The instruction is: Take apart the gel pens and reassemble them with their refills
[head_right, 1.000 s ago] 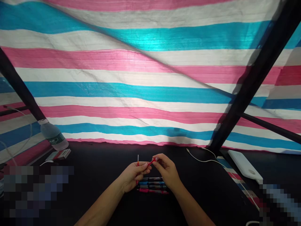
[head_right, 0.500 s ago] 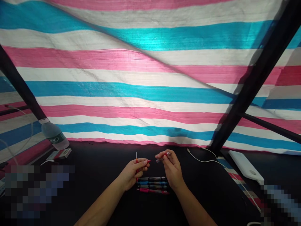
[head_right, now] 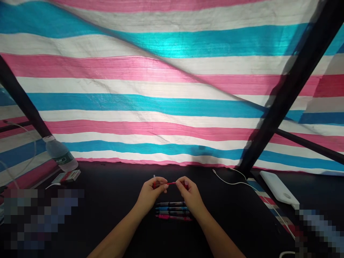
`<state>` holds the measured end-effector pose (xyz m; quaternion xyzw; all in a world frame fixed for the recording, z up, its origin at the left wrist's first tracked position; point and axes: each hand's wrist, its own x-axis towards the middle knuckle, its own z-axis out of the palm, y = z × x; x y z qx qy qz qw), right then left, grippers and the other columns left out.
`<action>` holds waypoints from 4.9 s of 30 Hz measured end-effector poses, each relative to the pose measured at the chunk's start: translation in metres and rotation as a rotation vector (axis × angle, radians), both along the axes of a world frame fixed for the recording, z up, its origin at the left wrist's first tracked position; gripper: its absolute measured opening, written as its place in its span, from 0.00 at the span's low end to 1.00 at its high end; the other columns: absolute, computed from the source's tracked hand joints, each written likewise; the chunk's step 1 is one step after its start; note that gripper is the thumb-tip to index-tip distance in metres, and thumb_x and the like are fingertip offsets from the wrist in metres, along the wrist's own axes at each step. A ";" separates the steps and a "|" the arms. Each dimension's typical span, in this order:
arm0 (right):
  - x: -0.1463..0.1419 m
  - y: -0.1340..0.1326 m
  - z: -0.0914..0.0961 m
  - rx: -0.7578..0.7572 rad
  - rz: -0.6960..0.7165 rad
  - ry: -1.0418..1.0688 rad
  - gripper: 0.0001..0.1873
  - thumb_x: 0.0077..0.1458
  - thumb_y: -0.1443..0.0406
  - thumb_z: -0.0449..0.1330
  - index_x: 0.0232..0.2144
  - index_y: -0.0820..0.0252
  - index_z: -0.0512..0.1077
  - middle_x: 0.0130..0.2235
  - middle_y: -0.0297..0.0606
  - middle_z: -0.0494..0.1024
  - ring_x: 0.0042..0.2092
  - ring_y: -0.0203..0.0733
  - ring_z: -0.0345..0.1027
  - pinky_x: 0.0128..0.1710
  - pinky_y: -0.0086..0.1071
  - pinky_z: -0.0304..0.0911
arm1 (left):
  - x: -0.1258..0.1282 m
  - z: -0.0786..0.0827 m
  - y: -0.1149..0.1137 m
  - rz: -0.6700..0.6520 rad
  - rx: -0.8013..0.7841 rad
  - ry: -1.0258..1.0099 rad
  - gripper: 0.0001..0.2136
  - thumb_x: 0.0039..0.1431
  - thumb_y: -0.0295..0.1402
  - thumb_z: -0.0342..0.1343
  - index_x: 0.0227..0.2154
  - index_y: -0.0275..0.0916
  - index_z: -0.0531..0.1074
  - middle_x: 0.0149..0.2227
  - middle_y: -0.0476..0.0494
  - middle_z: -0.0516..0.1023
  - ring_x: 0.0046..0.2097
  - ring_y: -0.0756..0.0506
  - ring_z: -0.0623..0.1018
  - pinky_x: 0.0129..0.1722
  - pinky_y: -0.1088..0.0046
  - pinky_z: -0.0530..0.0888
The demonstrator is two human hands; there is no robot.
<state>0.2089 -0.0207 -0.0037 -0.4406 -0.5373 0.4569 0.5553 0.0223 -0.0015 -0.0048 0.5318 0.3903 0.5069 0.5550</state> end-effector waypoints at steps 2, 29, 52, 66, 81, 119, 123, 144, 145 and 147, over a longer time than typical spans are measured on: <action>0.001 0.003 -0.002 -0.099 0.066 0.215 0.20 0.55 0.48 0.67 0.31 0.57 0.73 0.20 0.23 0.53 0.21 0.31 0.39 0.20 0.28 0.38 | -0.002 0.001 0.003 -0.008 -0.106 -0.089 0.17 0.48 0.41 0.72 0.36 0.34 0.80 0.26 0.45 0.79 0.19 0.55 0.64 0.20 0.78 0.57; -0.002 0.003 -0.003 -0.191 0.160 0.313 0.22 0.54 0.52 0.70 0.24 0.59 0.66 0.18 0.20 0.52 0.20 0.27 0.36 0.20 0.28 0.33 | -0.004 0.004 0.001 -0.096 -0.202 -0.149 0.19 0.50 0.42 0.72 0.38 0.33 0.78 0.21 0.51 0.73 0.17 0.59 0.55 0.18 0.78 0.46; -0.002 -0.001 -0.003 -0.035 0.082 -0.181 0.21 0.58 0.49 0.64 0.26 0.60 0.72 0.22 0.26 0.56 0.24 0.32 0.46 0.22 0.29 0.42 | -0.002 0.006 0.000 -0.075 -0.038 0.087 0.14 0.51 0.40 0.69 0.35 0.35 0.81 0.22 0.48 0.77 0.23 0.50 0.72 0.26 0.75 0.65; -0.002 -0.003 -0.001 0.108 0.010 -0.142 0.19 0.63 0.49 0.59 0.42 0.55 0.79 0.35 0.36 0.69 0.32 0.40 0.63 0.31 0.33 0.62 | -0.003 0.011 -0.001 0.087 -0.030 0.006 0.15 0.51 0.42 0.69 0.35 0.36 0.80 0.22 0.50 0.74 0.21 0.53 0.68 0.21 0.78 0.60; 0.003 0.003 -0.006 0.076 -0.134 0.109 0.18 0.59 0.50 0.65 0.41 0.58 0.77 0.30 0.35 0.73 0.33 0.42 0.67 0.35 0.35 0.64 | -0.004 0.008 0.000 0.076 -0.040 0.035 0.15 0.52 0.42 0.68 0.35 0.35 0.80 0.21 0.50 0.73 0.21 0.52 0.67 0.22 0.77 0.60; 0.007 -0.008 0.007 0.360 0.081 -0.474 0.13 0.67 0.56 0.57 0.43 0.51 0.80 0.37 0.39 0.72 0.35 0.44 0.67 0.32 0.35 0.62 | -0.010 0.014 -0.010 -0.003 0.329 0.400 0.09 0.55 0.32 0.66 0.39 0.42 0.77 0.37 0.44 0.81 0.40 0.42 0.79 0.42 0.68 0.74; 0.008 -0.004 0.005 0.358 0.127 -0.537 0.12 0.66 0.56 0.59 0.42 0.51 0.81 0.36 0.39 0.77 0.38 0.46 0.70 0.37 0.37 0.64 | -0.009 0.015 -0.010 0.107 0.311 0.317 0.14 0.50 0.32 0.70 0.39 0.41 0.75 0.35 0.46 0.80 0.38 0.43 0.79 0.41 0.69 0.74; 0.007 -0.004 -0.001 0.319 0.200 -0.656 0.09 0.66 0.60 0.59 0.37 0.54 0.78 0.36 0.38 0.76 0.39 0.44 0.70 0.39 0.36 0.64 | -0.011 0.020 -0.003 0.113 0.147 -0.174 0.10 0.55 0.35 0.69 0.39 0.39 0.80 0.36 0.47 0.78 0.36 0.48 0.75 0.39 0.73 0.72; 0.007 -0.004 -0.001 0.314 0.194 -0.665 0.09 0.66 0.60 0.59 0.37 0.54 0.78 0.36 0.38 0.76 0.38 0.44 0.70 0.39 0.35 0.64 | -0.011 0.019 -0.001 0.137 0.114 -0.256 0.11 0.54 0.35 0.69 0.39 0.38 0.79 0.35 0.47 0.77 0.35 0.49 0.75 0.37 0.74 0.72; 0.006 -0.004 0.000 0.302 0.178 -0.676 0.09 0.67 0.60 0.59 0.37 0.55 0.77 0.36 0.37 0.75 0.37 0.43 0.70 0.38 0.35 0.63 | -0.011 0.020 0.001 0.154 0.061 -0.405 0.12 0.54 0.35 0.70 0.40 0.38 0.78 0.33 0.48 0.76 0.33 0.50 0.75 0.35 0.75 0.72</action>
